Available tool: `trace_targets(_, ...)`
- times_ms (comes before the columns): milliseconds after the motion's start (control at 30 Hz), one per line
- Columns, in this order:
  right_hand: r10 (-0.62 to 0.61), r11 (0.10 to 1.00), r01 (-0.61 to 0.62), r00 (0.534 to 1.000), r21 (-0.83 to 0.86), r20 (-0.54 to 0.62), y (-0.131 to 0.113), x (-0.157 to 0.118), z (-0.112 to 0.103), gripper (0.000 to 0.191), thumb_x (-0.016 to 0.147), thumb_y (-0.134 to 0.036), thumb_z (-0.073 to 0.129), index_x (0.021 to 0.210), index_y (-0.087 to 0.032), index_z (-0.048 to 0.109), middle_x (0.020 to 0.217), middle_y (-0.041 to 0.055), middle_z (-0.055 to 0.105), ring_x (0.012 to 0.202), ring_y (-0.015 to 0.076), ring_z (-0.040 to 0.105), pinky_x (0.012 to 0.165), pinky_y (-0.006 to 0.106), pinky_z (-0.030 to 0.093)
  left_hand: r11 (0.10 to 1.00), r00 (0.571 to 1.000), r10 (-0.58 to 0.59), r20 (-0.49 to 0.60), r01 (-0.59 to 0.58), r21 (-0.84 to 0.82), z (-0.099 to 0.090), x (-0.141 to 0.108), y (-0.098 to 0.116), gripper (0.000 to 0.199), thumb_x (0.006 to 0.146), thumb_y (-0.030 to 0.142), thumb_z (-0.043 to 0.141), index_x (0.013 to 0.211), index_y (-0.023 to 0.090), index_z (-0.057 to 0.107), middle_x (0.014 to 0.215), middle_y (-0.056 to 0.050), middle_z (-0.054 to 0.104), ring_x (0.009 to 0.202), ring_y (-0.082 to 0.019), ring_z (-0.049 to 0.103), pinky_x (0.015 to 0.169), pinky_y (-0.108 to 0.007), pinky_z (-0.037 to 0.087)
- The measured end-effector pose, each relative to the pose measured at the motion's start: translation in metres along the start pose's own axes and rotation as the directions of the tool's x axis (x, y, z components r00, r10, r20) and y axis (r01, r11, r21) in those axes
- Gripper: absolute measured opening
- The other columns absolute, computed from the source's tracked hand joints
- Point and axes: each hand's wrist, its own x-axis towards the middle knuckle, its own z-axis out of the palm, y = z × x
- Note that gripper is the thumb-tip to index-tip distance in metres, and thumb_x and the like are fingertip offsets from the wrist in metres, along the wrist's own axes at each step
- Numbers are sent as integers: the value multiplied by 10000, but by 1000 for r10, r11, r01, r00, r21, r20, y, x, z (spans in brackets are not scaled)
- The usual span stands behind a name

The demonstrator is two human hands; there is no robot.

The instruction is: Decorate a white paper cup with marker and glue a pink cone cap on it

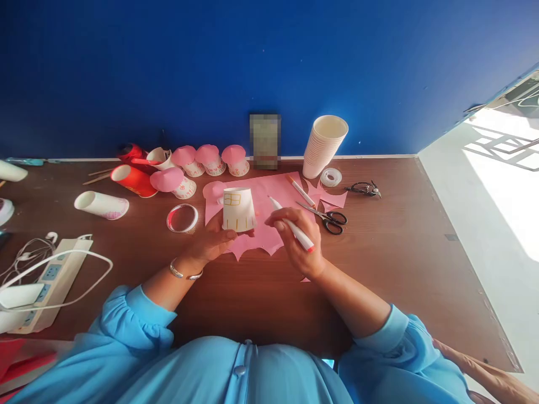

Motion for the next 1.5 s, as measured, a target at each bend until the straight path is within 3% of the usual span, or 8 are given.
trace_targets(233, -52, 994, 55, 998, 91, -36, 19, -11, 5, 314, 1105, -374, 567, 1409, -375, 645, 1197, 57, 758, 924, 230, 758, 769, 429, 640, 998, 998, 28, -49, -31, -62, -4, 9, -21, 564, 712, 382, 976, 1176, 196, 715, 1077, -85, 770, 941, -247, 721, 854, -428, 608)
trace_targets(367, -61, 997, 60, 998, 41, 34, 16, -8, 5, 365, 1113, -426, 546, 1460, -364, 641, 1055, 46, 758, 873, 229, 724, 818, 454, 622, 996, 999, 25, -43, -29, -89, -9, 7, -21, 588, 699, 376, 984, 1188, 197, 712, 1066, -86, 771, 938, -250, 725, 859, -438, 609)
trace_targets(467, -116, 993, 116, 993, -13, 28, 5, 1, 5, 350, 1112, -423, 546, 1430, -341, 668, 947, 35, 746, 869, 236, 701, 850, 466, 601, 995, 998, 45, -45, -49, -84, -8, 6, -16, 599, 713, 376, 977, 1218, 197, 708, 1111, -97, 776, 971, -251, 724, 883, -438, 609)
trace_targets(667, -178, 983, 179, 983, -33, 41, -23, 7, 2, 286, 1098, -396, 579, 1337, -311, 710, 993, 52, 752, 907, 237, 712, 839, 445, 604, 992, 993, 120, 8, -120, -28, 11, -1, 8, 509, 740, 377, 961, 1154, 197, 725, 1021, -57, 780, 899, -205, 732, 887, -395, 603)
trace_targets(867, -250, 968, 248, 966, -39, -59, -65, -14, -7, 237, 1092, -389, 589, 1241, -284, 739, 959, 56, 756, 879, 236, 691, 837, 445, 588, 986, 985, 167, 33, -167, 10, 37, -33, 21, 665, 730, 379, 963, 1317, 233, 688, 1039, -61, 797, 903, -217, 743, 871, -393, 601)
trace_targets(1033, -313, 950, 311, 949, -36, -48, -85, -32, -15, 243, 1082, -386, 605, 1245, -279, 750, 887, 48, 736, 786, 226, 691, 732, 412, 591, 981, 980, 193, 47, -194, 22, 44, -52, 21, 685, 738, 357, 955, 1351, 239, 675, 1075, -72, 804, 926, -240, 762, 892, -423, 606)
trace_targets(1267, -242, 966, 245, 969, 80, -45, -77, -13, -11, 311, 1107, -466, 560, 1296, -302, 746, 913, 28, 739, 747, 199, 697, 711, 385, 573, 989, 988, 146, 45, -146, 11, 41, -38, 26, 662, 708, 334, 988, 1293, 240, 692, 1037, -46, 793, 945, -222, 748, 913, -394, 598)
trace_targets(1500, -140, 976, 131, 989, 173, 41, -34, 21, 8, 274, 1091, -465, 602, 1256, -304, 749, 910, 19, 706, 779, 205, 702, 758, 403, 568, 996, 996, 85, 19, -86, 13, 16, 5, 14, 514, 740, 309, 975, 1168, 212, 708, 1025, -46, 759, 958, -214, 719, 909, -392, 585)
